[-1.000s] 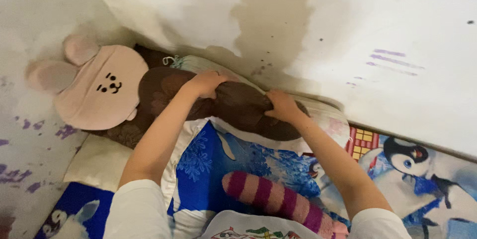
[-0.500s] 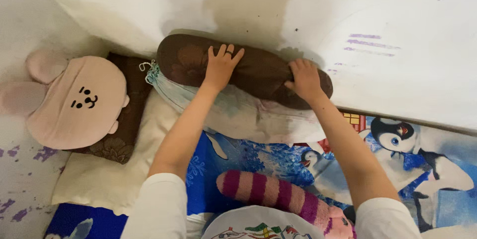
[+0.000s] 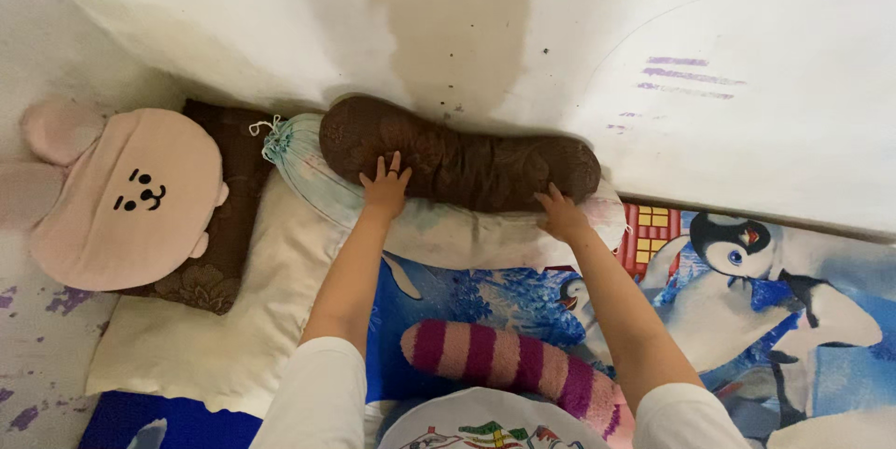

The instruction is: The person sits on a bed and arranges several pillows and stuffed toys against the wall. They pick up a white pillow, a brown pillow, a long cylindrical pillow, and a pink bunny-shaped pillow, placing them in a specific order. Finally, they place a striped unicorn plush toy on top of the arrangement.

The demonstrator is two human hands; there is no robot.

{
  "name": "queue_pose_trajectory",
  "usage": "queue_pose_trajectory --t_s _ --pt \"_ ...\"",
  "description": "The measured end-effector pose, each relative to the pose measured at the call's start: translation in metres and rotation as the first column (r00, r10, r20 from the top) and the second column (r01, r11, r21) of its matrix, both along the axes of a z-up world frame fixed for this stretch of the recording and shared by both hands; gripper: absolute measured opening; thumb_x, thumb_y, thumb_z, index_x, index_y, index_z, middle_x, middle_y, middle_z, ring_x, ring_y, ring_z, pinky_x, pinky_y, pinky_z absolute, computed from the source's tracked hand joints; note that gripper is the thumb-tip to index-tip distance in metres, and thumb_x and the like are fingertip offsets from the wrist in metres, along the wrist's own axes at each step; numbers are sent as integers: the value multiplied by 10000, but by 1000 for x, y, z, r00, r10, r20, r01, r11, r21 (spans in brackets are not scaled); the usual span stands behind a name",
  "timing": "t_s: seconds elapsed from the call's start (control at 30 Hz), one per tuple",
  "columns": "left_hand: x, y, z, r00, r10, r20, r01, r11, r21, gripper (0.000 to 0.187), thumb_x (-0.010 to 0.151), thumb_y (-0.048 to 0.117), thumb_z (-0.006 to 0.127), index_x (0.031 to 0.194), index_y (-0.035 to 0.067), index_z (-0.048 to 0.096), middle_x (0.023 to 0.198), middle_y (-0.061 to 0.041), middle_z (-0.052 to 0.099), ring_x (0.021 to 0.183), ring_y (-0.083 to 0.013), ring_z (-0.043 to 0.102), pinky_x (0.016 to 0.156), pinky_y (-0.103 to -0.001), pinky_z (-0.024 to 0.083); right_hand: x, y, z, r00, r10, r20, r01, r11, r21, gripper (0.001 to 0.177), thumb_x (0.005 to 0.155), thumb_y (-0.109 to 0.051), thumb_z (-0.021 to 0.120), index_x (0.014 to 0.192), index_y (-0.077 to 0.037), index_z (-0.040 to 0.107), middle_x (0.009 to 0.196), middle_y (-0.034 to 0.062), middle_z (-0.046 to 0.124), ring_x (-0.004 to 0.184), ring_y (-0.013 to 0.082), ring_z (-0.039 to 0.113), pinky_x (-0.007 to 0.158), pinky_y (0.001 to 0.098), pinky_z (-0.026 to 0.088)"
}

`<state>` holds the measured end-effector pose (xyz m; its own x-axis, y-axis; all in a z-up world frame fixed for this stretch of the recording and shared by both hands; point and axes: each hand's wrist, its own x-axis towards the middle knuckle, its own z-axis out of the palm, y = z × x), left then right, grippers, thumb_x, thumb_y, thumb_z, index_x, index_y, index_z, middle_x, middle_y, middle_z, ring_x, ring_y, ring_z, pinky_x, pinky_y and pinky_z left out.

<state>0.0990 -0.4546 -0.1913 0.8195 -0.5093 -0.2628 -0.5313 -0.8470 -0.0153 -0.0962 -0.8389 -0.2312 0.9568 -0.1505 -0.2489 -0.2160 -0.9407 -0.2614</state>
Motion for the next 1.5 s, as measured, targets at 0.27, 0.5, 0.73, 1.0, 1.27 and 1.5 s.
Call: queue_pose_trajectory --t_s 0.27,0.5,0.73,1.0,1.27,1.5 --pt "-13 -18 35 962 -125 244 131 991 -9 911 867 349 773 1627 295 273 1732 -102 52 1561 -426 88 1146 -754 187 22 14 18 973 71 220 -32 984 -177 856 844 -384 759 1584 -337 332 1697 139 195 1515 480 256 1066 687 403" --pt "19 -20 44 981 49 186 -62 996 62 1051 822 478 805 1650 359 170 1735 -144 13 1550 -500 43 1121 -800 163 33 11 27 1000 -27 -3 26 982 -190 981 803 -497 791 1586 -489 202 1735 89 71 1537 517 155 1075 743 377" --pt "44 1 21 984 180 -18 -177 980 94 1214 763 456 887 1657 393 68 1742 -82 11 1575 -436 26 1149 -783 148 43 -5 -1 993 -14 -115 -6 986 -169 1042 831 -534 780 1603 -519 82 1744 52 -37 1548 491 128 1080 717 397" --pt "53 5 -9 956 241 -169 -225 968 109 1365 654 468 963 1635 448 14 1745 -33 -25 1592 -399 4 1151 -770 193 58 -13 -26 972 11 -234 -37 994 -108 1151 735 -604 830 1597 -508 74 1737 68 -57 1542 524 99 1108 708 373" --pt "75 12 -12 935 234 -266 -208 970 121 1431 573 420 1003 1625 485 37 1746 -8 -14 1592 -359 40 1143 -761 250 79 -19 -40 967 142 -213 -160 985 -68 1245 689 -686 853 1613 -444 53 1678 233 44 1458 619 188 1200 602 302" --pt "92 10 -41 927 231 -295 -213 973 93 1431 538 348 1016 1622 470 91 1750 -8 7 1596 -361 45 1127 -781 260 96 -20 -51 916 65 -397 -61 998 23 1213 710 -638 834 1619 -482 48 1724 144 68 1491 566 236 1193 565 368"
